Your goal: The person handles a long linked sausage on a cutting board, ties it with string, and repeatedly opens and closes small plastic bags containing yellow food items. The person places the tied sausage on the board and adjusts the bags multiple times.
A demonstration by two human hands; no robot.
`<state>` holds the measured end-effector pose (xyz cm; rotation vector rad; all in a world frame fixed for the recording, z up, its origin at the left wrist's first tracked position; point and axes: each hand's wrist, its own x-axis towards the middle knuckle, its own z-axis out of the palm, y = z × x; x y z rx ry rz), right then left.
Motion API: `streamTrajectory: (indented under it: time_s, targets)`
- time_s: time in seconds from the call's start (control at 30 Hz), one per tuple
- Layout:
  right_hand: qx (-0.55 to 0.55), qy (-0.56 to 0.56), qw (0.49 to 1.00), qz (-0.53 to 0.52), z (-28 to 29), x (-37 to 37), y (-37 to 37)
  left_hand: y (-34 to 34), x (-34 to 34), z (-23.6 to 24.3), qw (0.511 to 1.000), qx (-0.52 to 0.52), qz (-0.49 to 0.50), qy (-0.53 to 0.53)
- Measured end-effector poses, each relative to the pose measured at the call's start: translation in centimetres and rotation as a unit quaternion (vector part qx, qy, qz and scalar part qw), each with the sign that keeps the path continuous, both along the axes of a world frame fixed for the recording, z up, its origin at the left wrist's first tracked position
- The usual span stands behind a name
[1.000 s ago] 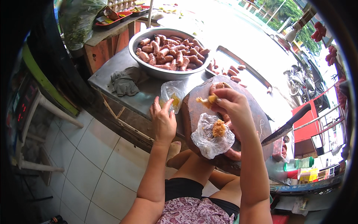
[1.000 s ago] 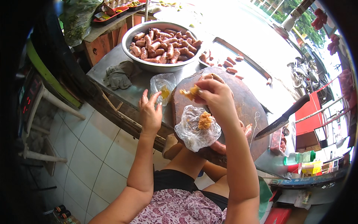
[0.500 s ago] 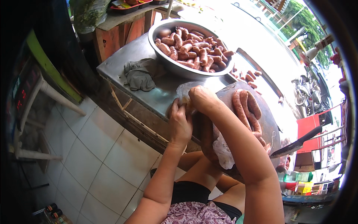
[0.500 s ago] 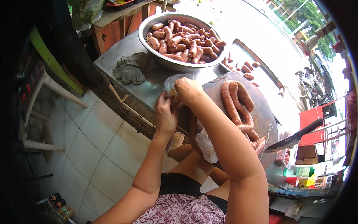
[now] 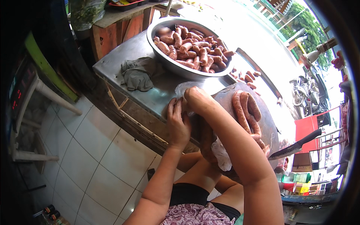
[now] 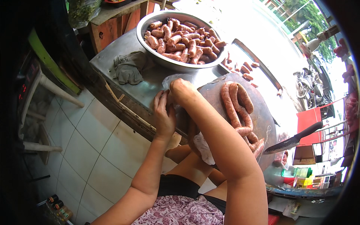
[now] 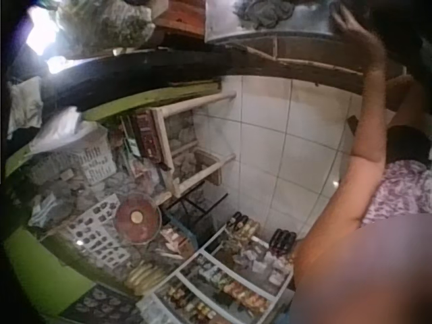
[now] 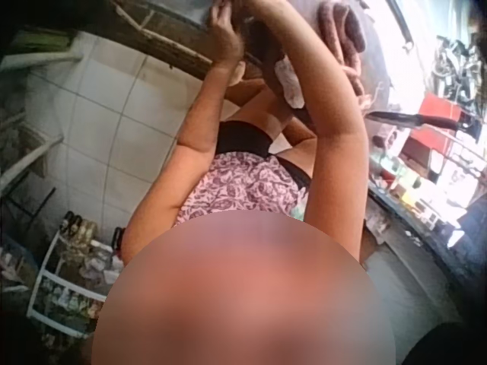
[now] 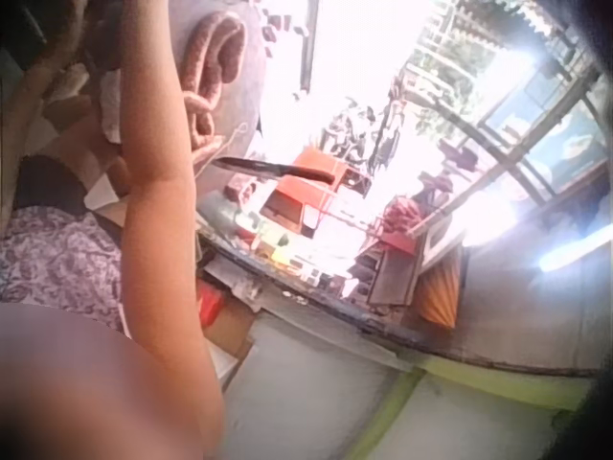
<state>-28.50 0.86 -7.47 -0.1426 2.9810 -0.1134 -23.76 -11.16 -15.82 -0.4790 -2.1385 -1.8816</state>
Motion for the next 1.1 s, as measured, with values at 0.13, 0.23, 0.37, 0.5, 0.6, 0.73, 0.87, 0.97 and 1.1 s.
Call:
streamTrajectory:
  time_s: [0.13, 0.23, 0.37, 0.5, 0.6, 0.73, 0.87, 0.97, 1.1]
  targets:
    - [0.008, -0.011, 1.000, 0.008, 0.5, 0.2, 0.0, -0.3, -0.1, 0.3, 1.000, -0.010, 0.006, 0.003]
    - [0.028, -0.017, 0.999, -0.030, 0.5, 0.4, -0.7, -0.2, 0.0, 0.5, 1.000, -0.004, -0.003, 0.003]
    - [0.021, -0.010, 0.998, -0.055, 1.3, 0.3, -0.8, -0.3, 0.1, 0.4, 1.000, -0.019, -0.020, 0.003]
    - [0.027, 0.010, 0.999, -0.044, 3.0, 0.2, 0.9, -0.4, 0.2, 0.2, 0.999, -0.026, -0.028, -0.003]
    - [0.023, 0.044, 0.998, -0.044, 3.0, 0.3, 1.6, -0.2, 0.3, 0.2, 0.999, -0.038, -0.021, -0.002]
    - [0.060, 0.007, 0.997, -0.047, 1.4, 0.2, 0.6, -0.1, 0.3, 0.5, 1.000, -0.016, -0.015, -0.004]
    - [0.075, -0.019, 0.996, -0.052, 1.3, 0.2, 0.0, -0.3, 0.1, 0.6, 0.999, -0.007, -0.025, -0.022]
    - [0.041, -0.001, 0.998, -0.046, 2.7, 0.4, 1.0, -0.4, 0.0, 0.5, 0.999, -0.012, -0.032, -0.039]
    - [-0.155, 0.056, 0.982, -0.093, 4.0, 1.2, 2.5, -0.3, 0.0, 0.4, 0.998, -0.003, -0.042, -0.048]
